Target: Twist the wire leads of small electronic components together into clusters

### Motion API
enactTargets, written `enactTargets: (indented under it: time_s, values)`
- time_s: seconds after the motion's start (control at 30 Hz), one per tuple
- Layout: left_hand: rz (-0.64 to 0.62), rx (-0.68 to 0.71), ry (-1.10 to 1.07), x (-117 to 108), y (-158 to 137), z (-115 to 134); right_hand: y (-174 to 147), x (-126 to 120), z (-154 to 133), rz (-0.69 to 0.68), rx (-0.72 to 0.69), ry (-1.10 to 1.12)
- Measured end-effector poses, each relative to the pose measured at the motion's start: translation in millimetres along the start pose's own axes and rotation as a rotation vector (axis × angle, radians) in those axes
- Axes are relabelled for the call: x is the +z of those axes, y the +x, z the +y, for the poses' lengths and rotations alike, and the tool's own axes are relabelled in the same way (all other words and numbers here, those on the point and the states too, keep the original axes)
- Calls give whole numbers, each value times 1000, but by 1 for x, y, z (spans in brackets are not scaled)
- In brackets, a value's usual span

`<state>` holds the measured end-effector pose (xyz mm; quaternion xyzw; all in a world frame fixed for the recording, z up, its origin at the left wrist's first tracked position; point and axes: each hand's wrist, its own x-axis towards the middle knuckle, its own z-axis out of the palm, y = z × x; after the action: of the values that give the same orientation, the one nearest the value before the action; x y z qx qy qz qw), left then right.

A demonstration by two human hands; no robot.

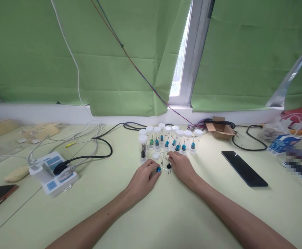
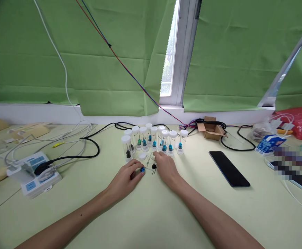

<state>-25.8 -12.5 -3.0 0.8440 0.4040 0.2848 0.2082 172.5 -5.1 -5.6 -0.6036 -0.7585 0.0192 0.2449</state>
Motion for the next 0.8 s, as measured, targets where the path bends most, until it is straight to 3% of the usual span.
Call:
enactTargets:
  time_s: [0.5,0.8]
  values:
    - [5,13,24,2,1,-3,0,2,-3,-44,35,-85]
    - [-2,22,27,2,1,-2,0,3,-4,2,24,-95]
